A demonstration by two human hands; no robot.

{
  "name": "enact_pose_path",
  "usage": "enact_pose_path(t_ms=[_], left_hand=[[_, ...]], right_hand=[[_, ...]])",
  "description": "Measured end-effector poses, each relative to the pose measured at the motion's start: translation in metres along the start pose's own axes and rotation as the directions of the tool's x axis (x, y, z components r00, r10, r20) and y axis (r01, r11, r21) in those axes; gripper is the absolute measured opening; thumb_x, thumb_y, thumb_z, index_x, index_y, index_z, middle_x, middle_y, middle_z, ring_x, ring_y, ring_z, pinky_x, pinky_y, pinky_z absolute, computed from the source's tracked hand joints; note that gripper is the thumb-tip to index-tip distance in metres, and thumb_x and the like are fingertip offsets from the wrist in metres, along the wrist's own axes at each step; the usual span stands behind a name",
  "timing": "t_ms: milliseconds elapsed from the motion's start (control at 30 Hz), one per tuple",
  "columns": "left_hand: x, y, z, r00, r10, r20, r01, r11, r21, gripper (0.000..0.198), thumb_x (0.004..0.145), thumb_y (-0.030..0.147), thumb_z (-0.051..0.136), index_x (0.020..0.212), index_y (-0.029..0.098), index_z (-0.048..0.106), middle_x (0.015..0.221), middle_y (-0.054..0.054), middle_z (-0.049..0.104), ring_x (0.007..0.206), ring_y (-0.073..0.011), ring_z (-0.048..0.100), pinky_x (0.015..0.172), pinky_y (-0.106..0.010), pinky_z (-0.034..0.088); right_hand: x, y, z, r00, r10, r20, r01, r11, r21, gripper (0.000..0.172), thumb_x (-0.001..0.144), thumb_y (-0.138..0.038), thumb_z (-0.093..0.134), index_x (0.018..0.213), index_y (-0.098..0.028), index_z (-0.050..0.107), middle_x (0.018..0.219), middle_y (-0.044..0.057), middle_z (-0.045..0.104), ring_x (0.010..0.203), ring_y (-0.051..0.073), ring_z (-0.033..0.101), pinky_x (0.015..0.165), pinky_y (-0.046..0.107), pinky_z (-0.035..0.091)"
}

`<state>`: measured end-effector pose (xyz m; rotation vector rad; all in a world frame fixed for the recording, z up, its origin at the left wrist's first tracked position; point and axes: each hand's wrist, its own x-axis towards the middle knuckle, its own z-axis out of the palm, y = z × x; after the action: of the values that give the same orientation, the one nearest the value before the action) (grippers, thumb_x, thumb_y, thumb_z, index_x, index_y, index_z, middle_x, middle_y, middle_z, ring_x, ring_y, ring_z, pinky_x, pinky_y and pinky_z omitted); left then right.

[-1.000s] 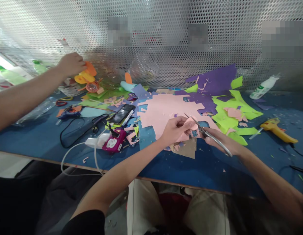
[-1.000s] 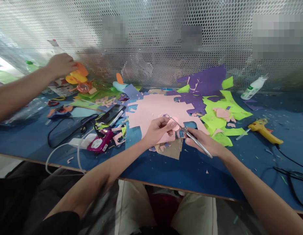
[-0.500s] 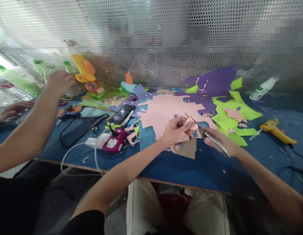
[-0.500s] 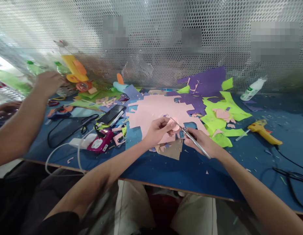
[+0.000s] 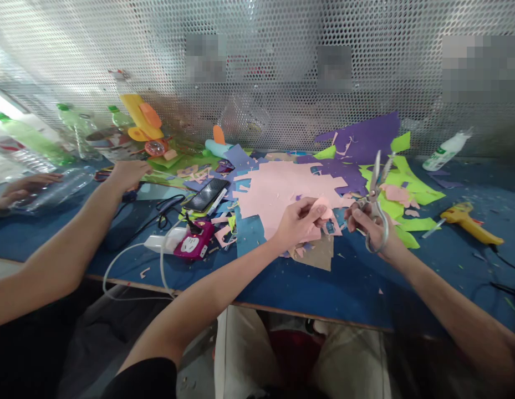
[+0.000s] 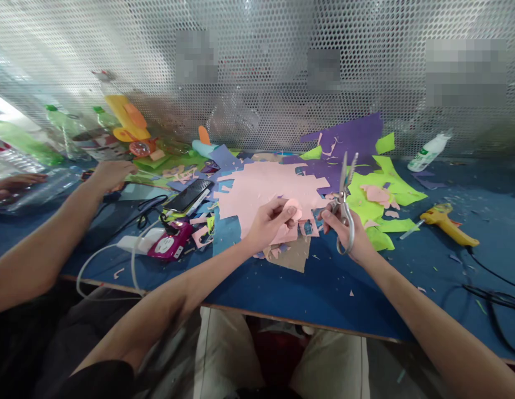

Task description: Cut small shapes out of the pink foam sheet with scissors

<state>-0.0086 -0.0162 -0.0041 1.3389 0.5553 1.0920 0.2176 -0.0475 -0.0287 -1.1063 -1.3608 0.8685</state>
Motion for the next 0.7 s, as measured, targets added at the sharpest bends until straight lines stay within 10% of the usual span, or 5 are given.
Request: enact_pose_path(t_ms=[700], left_hand=[[-0.006, -0.002, -0.002, 0.975, -0.12, 0.187, 0.05, 0.939, 0.342, 0.041, 0.091, 0.056, 0.066, 0.097, 0.016, 0.065, 0.081, -0.007, 0.073, 0.071, -0.0139, 0.068, 0.066, -0.025, 0.054]], right_hand=[[-0.011, -0.005, 0.016, 0.997, 0.075, 0.025, -0.076, 0.995, 0.069, 0.034, 0.07, -0.037, 0.085, 0.086, -0.028, 0.056, 0.079, -0.001, 0.066, 0.072, 0.02, 0.065, 0.065, 0.033, 0.051]])
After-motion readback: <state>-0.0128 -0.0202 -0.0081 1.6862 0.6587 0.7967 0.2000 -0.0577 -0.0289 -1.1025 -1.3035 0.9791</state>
